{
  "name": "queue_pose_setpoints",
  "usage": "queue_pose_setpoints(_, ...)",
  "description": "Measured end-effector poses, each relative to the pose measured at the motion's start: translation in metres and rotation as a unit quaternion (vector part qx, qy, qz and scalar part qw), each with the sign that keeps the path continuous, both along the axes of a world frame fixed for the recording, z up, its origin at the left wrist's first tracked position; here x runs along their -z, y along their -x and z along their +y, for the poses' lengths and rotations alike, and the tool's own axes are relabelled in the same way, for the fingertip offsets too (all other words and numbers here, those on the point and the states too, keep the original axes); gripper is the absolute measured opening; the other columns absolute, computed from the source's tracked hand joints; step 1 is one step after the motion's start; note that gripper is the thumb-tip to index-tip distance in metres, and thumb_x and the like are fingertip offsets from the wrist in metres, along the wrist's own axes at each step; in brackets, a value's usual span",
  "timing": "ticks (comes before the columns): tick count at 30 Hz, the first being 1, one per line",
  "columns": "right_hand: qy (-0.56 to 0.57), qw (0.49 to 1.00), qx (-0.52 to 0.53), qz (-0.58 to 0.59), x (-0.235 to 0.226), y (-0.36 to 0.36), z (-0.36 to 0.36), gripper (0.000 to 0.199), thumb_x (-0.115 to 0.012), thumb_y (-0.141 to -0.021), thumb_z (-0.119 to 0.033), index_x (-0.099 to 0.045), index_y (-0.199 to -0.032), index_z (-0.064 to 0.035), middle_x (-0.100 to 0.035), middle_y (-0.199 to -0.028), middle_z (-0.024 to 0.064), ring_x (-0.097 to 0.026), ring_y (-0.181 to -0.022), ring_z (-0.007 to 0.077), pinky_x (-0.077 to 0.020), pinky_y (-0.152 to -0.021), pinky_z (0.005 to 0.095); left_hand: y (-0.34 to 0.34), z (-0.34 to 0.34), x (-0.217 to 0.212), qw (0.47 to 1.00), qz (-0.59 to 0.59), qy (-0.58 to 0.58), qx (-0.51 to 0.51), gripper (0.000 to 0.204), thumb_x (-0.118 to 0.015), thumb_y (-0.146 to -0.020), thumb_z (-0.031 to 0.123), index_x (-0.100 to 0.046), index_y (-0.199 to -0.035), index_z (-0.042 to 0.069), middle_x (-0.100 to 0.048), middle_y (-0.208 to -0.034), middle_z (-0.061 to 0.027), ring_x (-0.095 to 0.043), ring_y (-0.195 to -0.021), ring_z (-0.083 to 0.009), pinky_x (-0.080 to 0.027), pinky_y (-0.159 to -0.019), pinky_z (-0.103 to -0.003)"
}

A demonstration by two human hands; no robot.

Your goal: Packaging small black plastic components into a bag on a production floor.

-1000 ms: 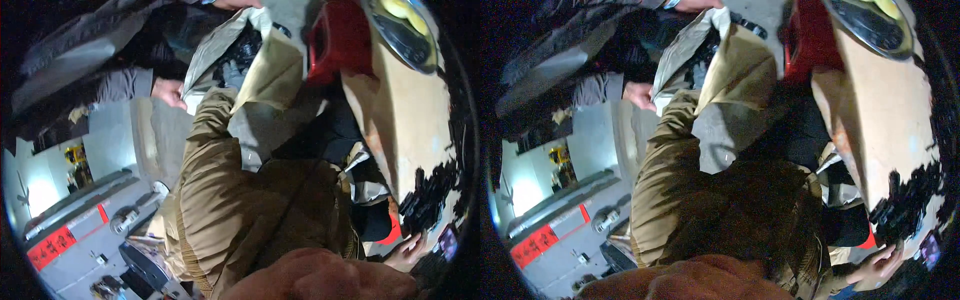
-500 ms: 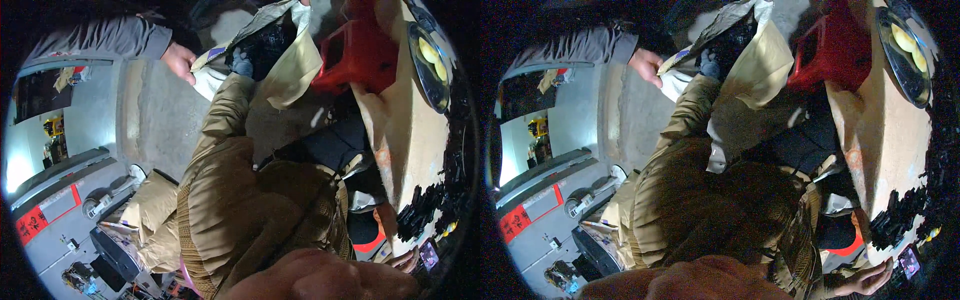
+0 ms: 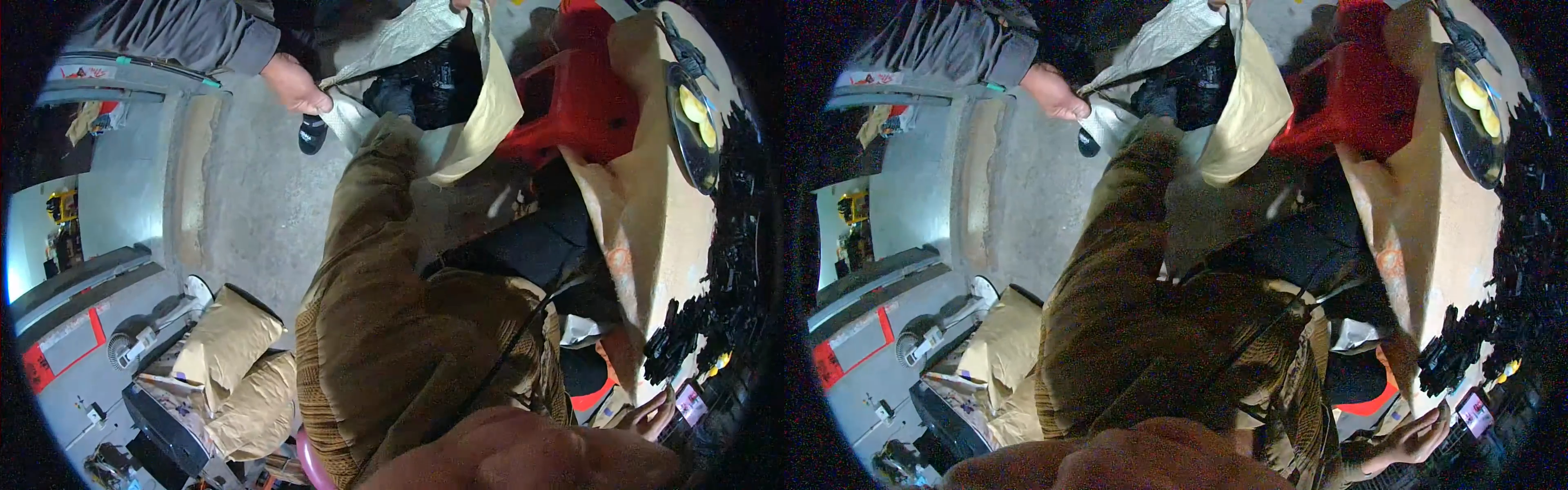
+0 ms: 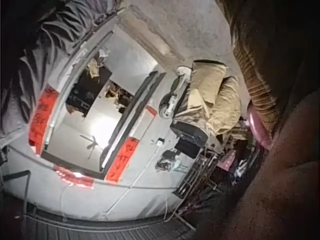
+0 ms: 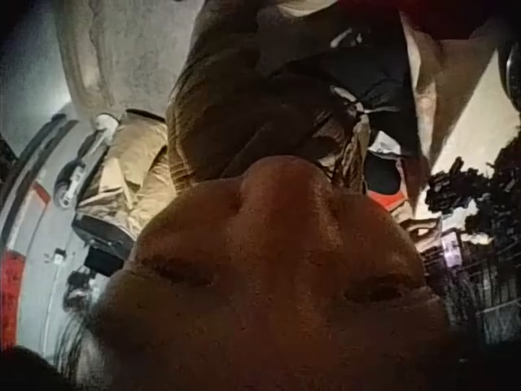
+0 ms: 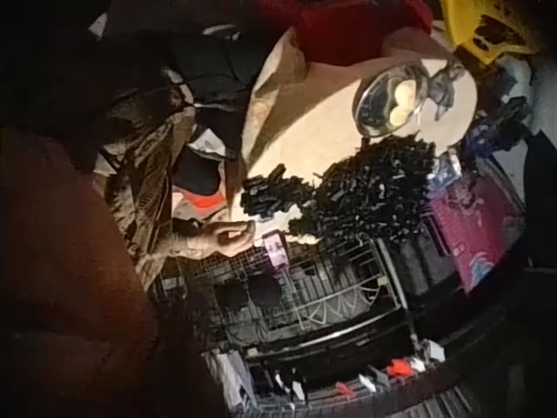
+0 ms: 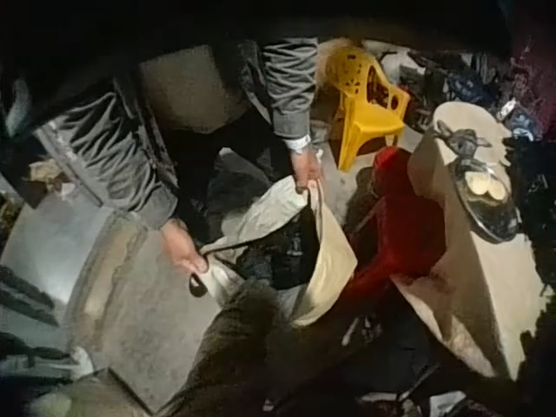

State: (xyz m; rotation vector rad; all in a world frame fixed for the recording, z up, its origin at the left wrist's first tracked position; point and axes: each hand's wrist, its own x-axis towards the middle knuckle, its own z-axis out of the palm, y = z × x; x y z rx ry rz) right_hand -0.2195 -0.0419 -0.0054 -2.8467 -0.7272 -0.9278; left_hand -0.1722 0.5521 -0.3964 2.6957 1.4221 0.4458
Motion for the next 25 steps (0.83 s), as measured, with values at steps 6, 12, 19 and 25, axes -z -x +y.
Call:
queue_pose_setpoints(6,-0.029,0.999,0.028,0.023,-0.001,0.009,0.006,0.012,-0.051,-0.083,0.001,-0.058,-0.087,0.0096,-0.060,-0.086,0.0160,-0.059,-0.077,0.0251,-0.0486,-0.066,0.0321,-0.003,0.009,0.003,0.997,-0.010,0.078,0.008,0.029,-0.060,-0.072,0.026,-0.058,-0.097,0.012,-0.060,-0.089,-0.0121,-0.057,-0.083,-0.0266,-0.044,-0.076,-0.038)
queue_pose_setpoints(12,0.006,1.000,0.021,-0.012,0.000,0.011,0.002,0.011,-0.051,-0.083,0.002,-0.058,-0.088,0.0087,-0.060,-0.086,0.0161,-0.059,-0.076,0.0258,-0.0484,-0.067,0.0320,-0.001,0.026,0.006,0.990,-0.014,0.140,0.018,0.029,-0.060,-0.071,0.016,-0.055,-0.099,0.009,-0.059,-0.096,-0.0138,-0.056,-0.090,-0.0289,-0.043,-0.080,-0.038)
queue_pose_setpoints(19,-0.056,0.997,0.052,0.014,0.010,0.013,-0.009,0.014,-0.050,-0.085,-0.001,-0.058,-0.094,0.0067,-0.059,-0.090,0.0165,-0.057,-0.082,0.0252,-0.0456,-0.073,0.0325,0.010,0.021,-0.010,0.920,-0.236,0.284,0.129,0.025,-0.043,-0.087,0.026,-0.060,-0.097,0.011,-0.058,-0.103,-0.0124,-0.056,-0.089,-0.0251,-0.043,-0.081,-0.033)
queue_pose_setpoints(25,-0.080,0.997,-0.004,0.004,0.012,0.010,-0.023,0.014,-0.052,-0.082,0.001,-0.058,-0.094,0.0058,-0.060,-0.092,0.0161,-0.058,-0.082,0.0255,-0.0454,-0.073,0.0333,0.000,-0.049,-0.145,0.806,-0.437,0.297,0.268,0.018,-0.052,-0.083,0.010,-0.053,-0.099,0.002,-0.059,-0.099,-0.0111,-0.057,-0.090,-0.0243,-0.045,-0.080,-0.035)
